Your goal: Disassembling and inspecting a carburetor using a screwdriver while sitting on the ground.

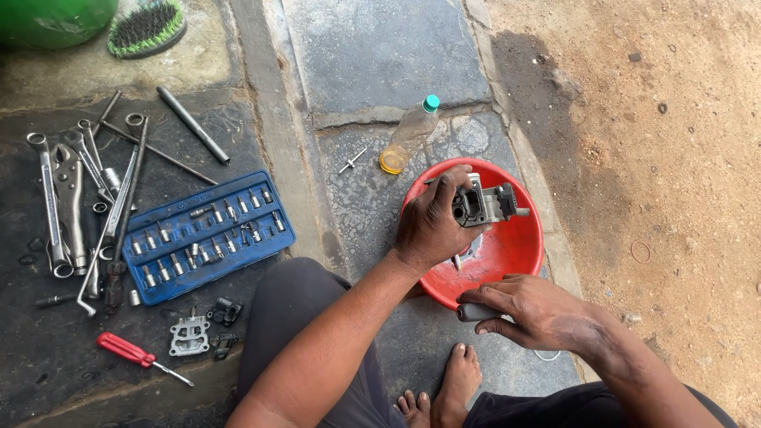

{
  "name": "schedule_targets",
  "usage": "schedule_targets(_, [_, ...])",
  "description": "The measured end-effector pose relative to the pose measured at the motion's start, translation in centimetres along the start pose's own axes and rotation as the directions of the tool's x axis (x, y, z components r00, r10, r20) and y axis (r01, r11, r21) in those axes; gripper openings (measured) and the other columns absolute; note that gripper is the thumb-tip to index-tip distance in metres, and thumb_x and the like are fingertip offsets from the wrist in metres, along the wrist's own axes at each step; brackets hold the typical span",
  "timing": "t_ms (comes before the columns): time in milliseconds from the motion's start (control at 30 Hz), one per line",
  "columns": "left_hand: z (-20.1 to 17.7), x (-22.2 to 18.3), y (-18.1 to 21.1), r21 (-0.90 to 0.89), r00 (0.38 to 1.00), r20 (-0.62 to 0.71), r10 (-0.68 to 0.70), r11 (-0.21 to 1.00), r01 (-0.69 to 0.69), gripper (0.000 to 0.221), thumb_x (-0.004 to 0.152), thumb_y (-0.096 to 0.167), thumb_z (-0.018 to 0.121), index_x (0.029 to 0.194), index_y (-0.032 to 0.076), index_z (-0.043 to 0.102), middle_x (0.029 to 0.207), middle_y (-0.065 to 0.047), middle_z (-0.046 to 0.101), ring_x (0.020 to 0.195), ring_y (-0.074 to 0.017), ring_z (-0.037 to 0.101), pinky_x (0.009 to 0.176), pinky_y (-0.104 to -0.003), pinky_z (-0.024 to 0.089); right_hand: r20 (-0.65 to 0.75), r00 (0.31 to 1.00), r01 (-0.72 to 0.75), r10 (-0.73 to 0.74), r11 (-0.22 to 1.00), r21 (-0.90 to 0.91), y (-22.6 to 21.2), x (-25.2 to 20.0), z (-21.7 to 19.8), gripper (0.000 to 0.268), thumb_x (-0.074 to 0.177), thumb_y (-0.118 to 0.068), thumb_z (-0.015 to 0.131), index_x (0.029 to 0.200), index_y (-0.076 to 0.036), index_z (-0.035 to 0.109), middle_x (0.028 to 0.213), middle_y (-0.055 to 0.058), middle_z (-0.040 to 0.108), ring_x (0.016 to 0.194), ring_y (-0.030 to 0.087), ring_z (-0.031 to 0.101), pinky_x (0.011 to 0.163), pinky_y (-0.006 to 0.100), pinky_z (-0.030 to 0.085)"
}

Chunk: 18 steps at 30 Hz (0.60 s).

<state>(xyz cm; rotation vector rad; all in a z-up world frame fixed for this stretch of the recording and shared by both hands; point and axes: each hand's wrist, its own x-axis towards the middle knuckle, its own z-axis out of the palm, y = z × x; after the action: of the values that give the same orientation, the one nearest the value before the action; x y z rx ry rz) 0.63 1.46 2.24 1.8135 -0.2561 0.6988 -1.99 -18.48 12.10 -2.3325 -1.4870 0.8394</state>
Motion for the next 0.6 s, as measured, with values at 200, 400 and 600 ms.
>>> schedule_targets(200, [-0.3,0.15,0.55,0.0,1.0,0.003,0.023,1.0,-0.023,0.074,0.066,0.024,0.097,0.12,0.013,0.048,0.137,-0.014,0.063,0.123,-0.0339,0.067,0.099,-0.045,0.059,-0.033,0.999,0.01,-0.009,1.0,0.012,-0.09,-0.04,-0.11,0.051,0.087,-0.033,0.075,0.128,-0.005,0.062,0.097,0.014,0.074,0.091,0.036,0.071,0.075,0.048,0.056])
schedule_targets(400, [-0.33,0.2,0.48,-0.032,0.998,-0.041,0.039,0.999,-0.041,0.068,0.069,0.023,0.097,0.119,0.012,0.053,0.135,-0.016,0.064,0.124,-0.0335,0.068,0.102,-0.044,0.06,-0.028,1.0,-0.001,0.001,1.0,0.008,-0.27,0.02,-0.21,0.051,0.086,-0.033,0.075,0.127,-0.005,0.062,0.095,0.014,0.074,0.089,0.035,0.072,0.074,0.048,0.056])
schedule_targets(600, [-0.17,0.11,0.26,-0.063,0.997,-0.068,0.048,0.997,-0.052,0.068,0.067,0.024,0.098,0.121,0.013,0.057,0.133,-0.015,0.066,0.124,-0.0321,0.068,0.104,-0.043,0.061,-0.046,0.998,0.034,-0.034,0.999,-0.004,-0.12,-0.07,-0.02,0.048,0.086,-0.032,0.076,0.123,-0.004,0.063,0.097,0.015,0.073,0.091,0.036,0.071,0.074,0.048,0.056])
